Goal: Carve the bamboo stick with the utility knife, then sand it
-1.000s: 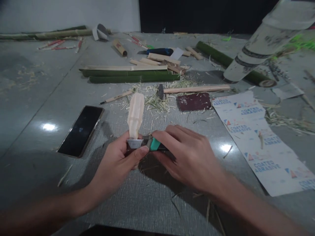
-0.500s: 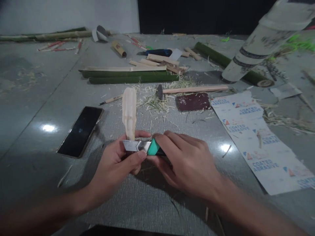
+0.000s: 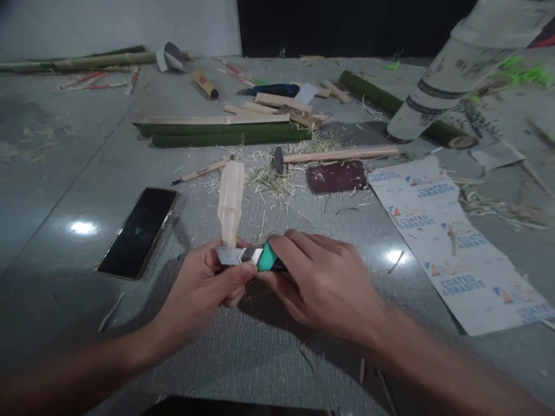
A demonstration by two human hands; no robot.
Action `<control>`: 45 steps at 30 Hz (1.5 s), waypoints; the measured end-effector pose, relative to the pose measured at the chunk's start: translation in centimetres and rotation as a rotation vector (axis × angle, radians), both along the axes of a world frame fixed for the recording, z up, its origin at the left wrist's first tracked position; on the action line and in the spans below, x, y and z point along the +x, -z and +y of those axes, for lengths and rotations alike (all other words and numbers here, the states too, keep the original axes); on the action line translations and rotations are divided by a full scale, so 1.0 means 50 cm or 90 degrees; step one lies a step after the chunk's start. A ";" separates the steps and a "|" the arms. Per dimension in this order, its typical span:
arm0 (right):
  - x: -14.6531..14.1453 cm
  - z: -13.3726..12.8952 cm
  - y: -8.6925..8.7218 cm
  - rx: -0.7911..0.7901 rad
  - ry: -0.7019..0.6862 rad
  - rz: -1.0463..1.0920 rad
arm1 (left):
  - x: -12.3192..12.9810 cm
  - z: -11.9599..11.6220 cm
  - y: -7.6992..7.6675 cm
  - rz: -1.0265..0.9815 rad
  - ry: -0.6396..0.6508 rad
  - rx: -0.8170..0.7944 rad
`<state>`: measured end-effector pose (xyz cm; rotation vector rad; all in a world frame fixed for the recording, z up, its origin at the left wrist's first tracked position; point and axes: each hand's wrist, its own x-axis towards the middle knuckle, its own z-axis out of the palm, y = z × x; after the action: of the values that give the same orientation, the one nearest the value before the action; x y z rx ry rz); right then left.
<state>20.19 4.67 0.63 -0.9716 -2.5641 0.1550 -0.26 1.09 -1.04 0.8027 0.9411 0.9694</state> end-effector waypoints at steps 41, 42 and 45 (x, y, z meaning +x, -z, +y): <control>-0.013 -0.003 -0.005 0.118 0.062 -0.050 | 0.023 -0.015 0.000 -0.159 0.055 -0.116; -0.010 -0.001 -0.007 0.114 0.061 -0.047 | 0.026 -0.018 0.000 -0.166 0.062 -0.125; 0.000 0.007 -0.010 0.089 0.046 -0.043 | 0.031 -0.024 0.000 -0.171 0.046 -0.124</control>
<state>20.19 5.04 1.14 -1.0297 -2.5568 -0.0763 1.29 -0.12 -1.05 0.5240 0.7537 0.8826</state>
